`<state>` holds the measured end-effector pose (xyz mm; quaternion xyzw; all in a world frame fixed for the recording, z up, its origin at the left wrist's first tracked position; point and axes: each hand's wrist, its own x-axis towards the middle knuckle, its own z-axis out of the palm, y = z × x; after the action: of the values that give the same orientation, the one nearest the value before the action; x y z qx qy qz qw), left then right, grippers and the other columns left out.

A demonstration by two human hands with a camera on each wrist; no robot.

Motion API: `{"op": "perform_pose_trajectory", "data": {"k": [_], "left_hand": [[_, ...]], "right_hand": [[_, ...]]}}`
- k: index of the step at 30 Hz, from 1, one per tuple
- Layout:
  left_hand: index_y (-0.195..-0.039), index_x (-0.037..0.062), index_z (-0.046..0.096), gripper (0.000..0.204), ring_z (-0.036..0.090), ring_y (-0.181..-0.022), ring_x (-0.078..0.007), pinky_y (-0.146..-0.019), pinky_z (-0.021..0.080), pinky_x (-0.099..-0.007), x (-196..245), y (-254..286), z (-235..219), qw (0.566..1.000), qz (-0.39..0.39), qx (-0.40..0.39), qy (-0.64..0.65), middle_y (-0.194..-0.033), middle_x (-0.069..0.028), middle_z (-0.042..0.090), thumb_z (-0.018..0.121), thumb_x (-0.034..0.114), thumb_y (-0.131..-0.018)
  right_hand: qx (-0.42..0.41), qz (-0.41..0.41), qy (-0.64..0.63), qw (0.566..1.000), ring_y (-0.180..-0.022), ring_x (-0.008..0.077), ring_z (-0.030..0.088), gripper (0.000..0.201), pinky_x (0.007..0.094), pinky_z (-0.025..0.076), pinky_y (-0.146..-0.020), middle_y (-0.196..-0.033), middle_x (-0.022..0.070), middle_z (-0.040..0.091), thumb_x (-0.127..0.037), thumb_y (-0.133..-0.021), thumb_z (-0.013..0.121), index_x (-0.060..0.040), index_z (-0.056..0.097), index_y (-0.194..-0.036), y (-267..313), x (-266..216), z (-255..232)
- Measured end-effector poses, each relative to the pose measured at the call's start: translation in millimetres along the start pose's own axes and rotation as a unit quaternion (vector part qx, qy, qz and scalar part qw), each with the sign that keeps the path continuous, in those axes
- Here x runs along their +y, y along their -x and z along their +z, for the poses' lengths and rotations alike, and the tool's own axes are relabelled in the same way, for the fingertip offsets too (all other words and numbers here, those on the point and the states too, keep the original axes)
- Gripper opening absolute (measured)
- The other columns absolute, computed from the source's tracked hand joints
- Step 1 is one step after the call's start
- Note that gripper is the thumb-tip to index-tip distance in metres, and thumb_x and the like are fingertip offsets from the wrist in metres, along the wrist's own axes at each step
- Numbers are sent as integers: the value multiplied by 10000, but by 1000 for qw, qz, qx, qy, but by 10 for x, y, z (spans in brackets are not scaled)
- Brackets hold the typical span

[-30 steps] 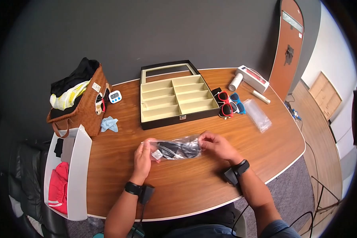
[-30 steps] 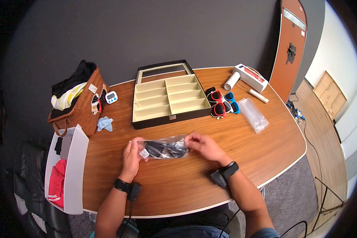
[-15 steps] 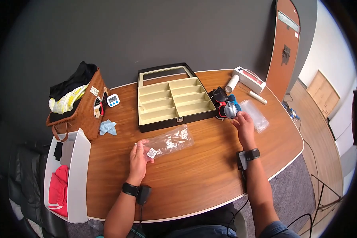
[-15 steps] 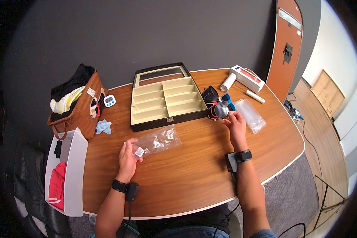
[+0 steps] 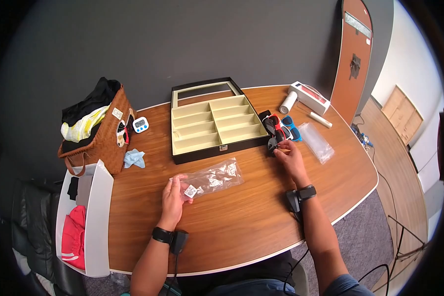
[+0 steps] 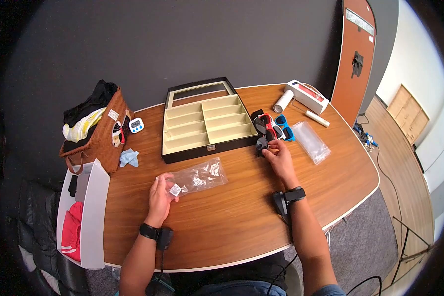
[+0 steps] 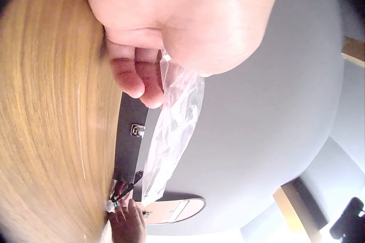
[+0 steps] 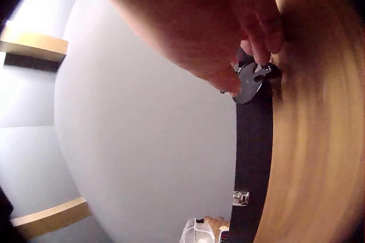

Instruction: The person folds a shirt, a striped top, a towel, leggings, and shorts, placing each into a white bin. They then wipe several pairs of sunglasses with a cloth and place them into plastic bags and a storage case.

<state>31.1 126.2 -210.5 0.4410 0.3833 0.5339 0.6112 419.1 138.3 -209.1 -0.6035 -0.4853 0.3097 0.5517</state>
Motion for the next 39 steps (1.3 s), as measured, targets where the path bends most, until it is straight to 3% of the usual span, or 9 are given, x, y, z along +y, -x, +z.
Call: {"op": "perform_pose_trajectory", "data": {"k": [9,13,15,18,22,24,31,36,39], "left_hand": [[-1149,8,545,424,564,-628,-120,-546,482,-253,-23,-7,-4,1000,2,-4,-5,-781,-58,575,371,382,-1049],[-1141,8,546,418,562,-631,-121,-546,481,-255,-35,-6,-10,1000,6,-8,-8,-782,-60,572,367,374,-1051],[-1136,10,547,412,561,-633,-123,-546,480,-260,-37,-11,-7,1000,7,-8,3,-784,-60,565,368,371,-1051],[-1133,11,549,410,561,-637,-124,-548,481,-265,-23,-4,5,1000,6,-4,1,-784,-60,559,371,372,-1050],[-1133,10,549,414,561,-637,-124,-549,482,-266,-30,-5,-13,1000,8,-3,-4,-786,-60,557,374,376,-1048],[-1130,8,550,418,561,-635,-123,-548,482,-264,-20,-2,-2,1000,5,-3,-1,-784,-59,558,378,379,-1047],[-1127,4,552,432,563,-628,-123,-547,482,-261,-17,-3,0,1000,1,-5,-5,-777,-54,559,381,392,-1044],[-1127,4,553,435,563,-623,-121,-547,480,-259,-38,-11,-12,1000,2,-5,-2,-772,-51,561,383,396,-1043],[-1127,4,553,434,565,-625,-120,-548,479,-257,-33,-11,-10,1000,2,-8,3,-766,-48,564,384,395,-1043]], "right_hand": [[29,-50,182,982,-836,217,634,700,343,509,-743,-935,82,617,-188,-688,848,-63,475,-1267,85,-123,94],[35,-54,214,975,-808,188,632,661,319,515,-696,-916,69,620,-134,-739,805,-73,453,-1294,33,-21,80],[-22,-12,-29,999,-752,150,619,597,274,506,-627,-892,57,611,-61,-794,742,-79,438,-1308,-47,90,45],[-22,33,-100,994,-710,123,606,548,238,491,-578,-904,54,598,-3,-829,691,-67,430,-1306,-44,61,4],[14,4,-27,1000,-705,135,614,496,249,493,-566,-932,62,588,-11,-844,680,-50,445,-1279,32,-56,109],[-34,30,-74,996,-769,131,624,474,251,502,-604,-1020,85,586,-44,-873,654,-58,433,-1292,70,-100,126],[-115,89,-146,978,-801,111,616,377,232,494,-653,-947,62,624,-64,-866,671,-23,529,-1212,67,-144,101],[-4,5,-65,998,-761,86,595,298,205,473,-663,-913,41,669,-66,-855,691,-24,594,-1133,79,-174,104],[41,17,-95,994,-752,85,595,318,221,477,-669,-872,32,659,-21,-839,689,-37,600,-1144,41,-137,57]]}}
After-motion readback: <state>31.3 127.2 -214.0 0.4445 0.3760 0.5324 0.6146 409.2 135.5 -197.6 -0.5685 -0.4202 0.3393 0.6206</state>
